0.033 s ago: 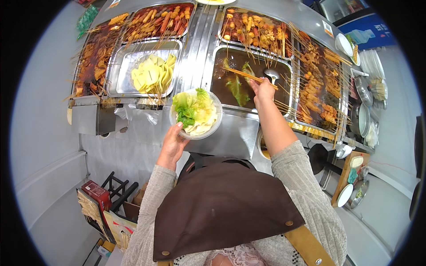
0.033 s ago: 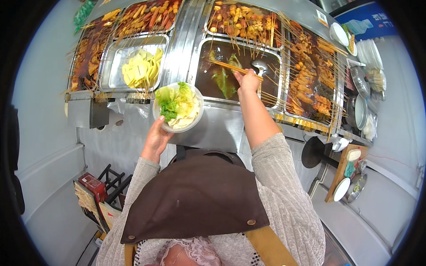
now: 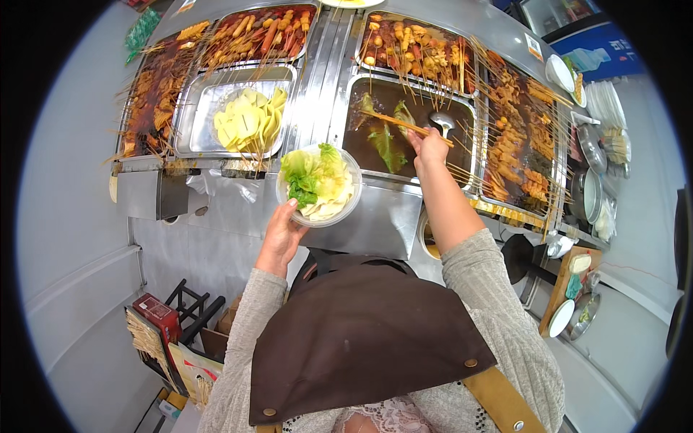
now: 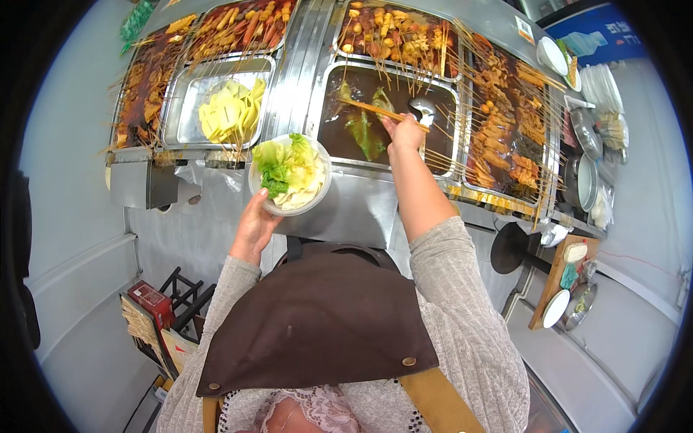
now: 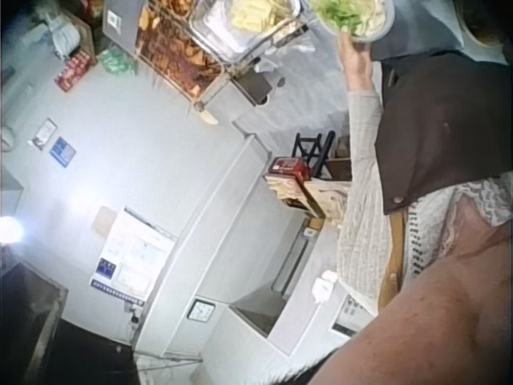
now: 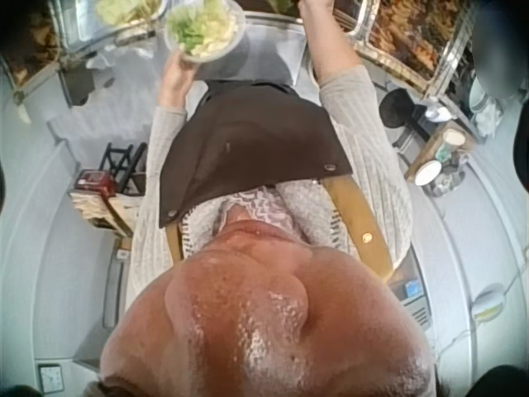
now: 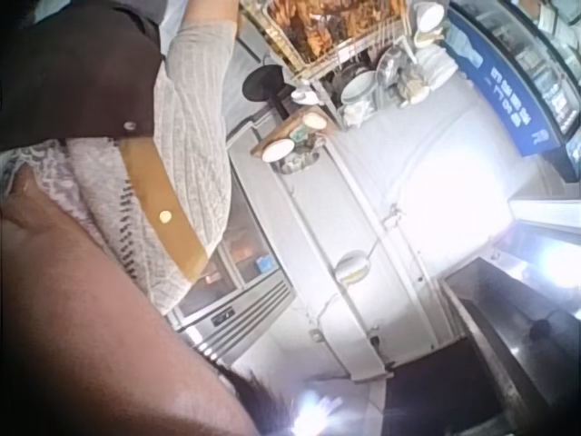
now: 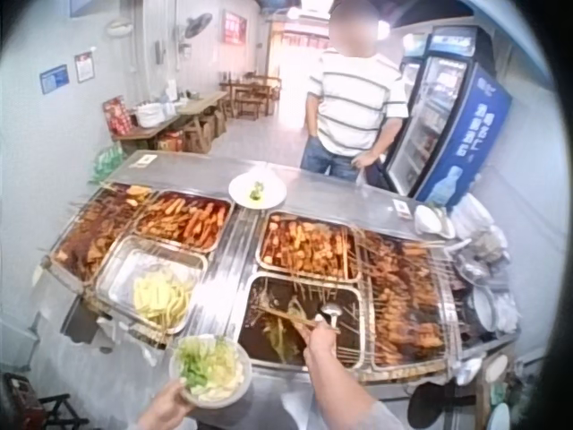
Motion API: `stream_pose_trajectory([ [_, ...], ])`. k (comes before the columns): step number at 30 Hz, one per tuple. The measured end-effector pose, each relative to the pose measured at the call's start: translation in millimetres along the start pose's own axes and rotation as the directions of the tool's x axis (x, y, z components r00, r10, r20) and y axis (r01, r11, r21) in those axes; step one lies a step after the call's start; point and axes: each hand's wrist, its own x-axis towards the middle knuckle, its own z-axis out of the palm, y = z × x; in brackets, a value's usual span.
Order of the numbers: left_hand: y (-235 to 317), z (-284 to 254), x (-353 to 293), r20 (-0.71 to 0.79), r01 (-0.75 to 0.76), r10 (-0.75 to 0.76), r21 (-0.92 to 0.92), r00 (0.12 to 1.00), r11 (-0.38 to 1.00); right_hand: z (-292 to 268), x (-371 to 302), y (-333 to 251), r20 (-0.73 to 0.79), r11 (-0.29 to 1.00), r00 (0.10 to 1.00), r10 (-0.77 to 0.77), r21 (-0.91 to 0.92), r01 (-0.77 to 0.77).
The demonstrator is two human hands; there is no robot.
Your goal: The person assembles a takeout bowl by adding cooked noodles, vegetables, and sauce using chopsticks and a ladle, then places the bowl in a plastic bag and hands it to a customer.
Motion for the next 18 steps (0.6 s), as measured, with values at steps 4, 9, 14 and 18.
stream_pose_trajectory([
  [4,-0.1,-0.1,3.6,0.022,-0.005,0.005,0.011,1.0,1.0,-22.0,-6.1,-9.4,0.0,0.999,0.999,-0.038,-0.001,0.038],
  [9,11.0,9.4,13.0,0.032,0.003,-0.005,0.054,0.999,0.999,-53.8,-39.6,-39.1,0.068,0.978,0.976,-0.208,-0.002,0.209],
  [14,19.5,30.4,23.9,0.054,-0.01,0.008,0.035,0.999,0.999,-65.8,-102.5,-79.7,0.174,0.927,0.915,-0.365,-0.024,0.375],
  [18,21.6,45.5,36.4,0.058,-0.003,0.001,0.024,0.998,1.0,-63.1,-161.6,-107.4,0.282,0.866,0.845,-0.454,-0.082,0.493],
])
